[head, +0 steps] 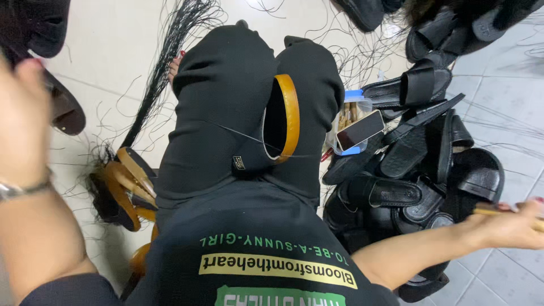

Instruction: The person sits on the floor and sews a black sandal using a needle and thread. They repeatedly push the needle through the sandal strap and pull the thread tight to secure the stitching.

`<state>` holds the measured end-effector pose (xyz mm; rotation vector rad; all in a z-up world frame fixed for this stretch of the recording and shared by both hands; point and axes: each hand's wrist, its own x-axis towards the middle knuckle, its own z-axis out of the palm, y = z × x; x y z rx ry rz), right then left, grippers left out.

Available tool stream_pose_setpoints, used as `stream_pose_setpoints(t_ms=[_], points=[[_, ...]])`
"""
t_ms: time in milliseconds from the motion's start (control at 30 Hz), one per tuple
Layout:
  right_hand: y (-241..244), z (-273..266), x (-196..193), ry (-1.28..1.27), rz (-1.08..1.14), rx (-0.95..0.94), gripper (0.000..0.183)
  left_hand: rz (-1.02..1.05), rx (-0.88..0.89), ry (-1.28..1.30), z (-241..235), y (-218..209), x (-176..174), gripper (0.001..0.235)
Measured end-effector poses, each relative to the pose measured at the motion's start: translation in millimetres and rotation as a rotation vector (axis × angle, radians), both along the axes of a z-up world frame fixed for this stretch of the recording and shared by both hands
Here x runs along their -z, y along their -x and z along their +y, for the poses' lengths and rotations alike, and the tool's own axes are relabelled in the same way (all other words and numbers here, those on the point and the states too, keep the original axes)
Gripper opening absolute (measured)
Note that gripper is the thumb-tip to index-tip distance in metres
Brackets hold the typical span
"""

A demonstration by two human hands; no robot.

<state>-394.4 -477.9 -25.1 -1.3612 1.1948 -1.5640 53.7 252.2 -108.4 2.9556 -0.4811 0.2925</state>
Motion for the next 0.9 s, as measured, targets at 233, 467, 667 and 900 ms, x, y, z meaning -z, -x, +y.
stream_pose_setpoints(t_ms=[233, 467, 667, 900], points=[[-201.5, 277.8, -61.5, 0.026, 0.801, -1.424, 0.051, 0.804, 0.926, 0.351, -203.6, 87.1, -112.8, 0.036], [-198.7, 311.1, -12.1, -0.237, 0.672, -1.379, 0.008, 1.655, 0.664, 0.016, -219.6, 57.5, -159.4, 0.062], [-194.1, 317.1, 12.8, -0.491, 0.430, -1.272, 0.013, 1.603, 0.228, 1.597, -259.9, 117.9, -79.7, 0.028], [-199.1, 326.7, 22.5, -0.471, 0.254, -1.211, 0.017, 1.402, 0.016, 1.806, -279.7, 121.4, -72.1, 0.027]])
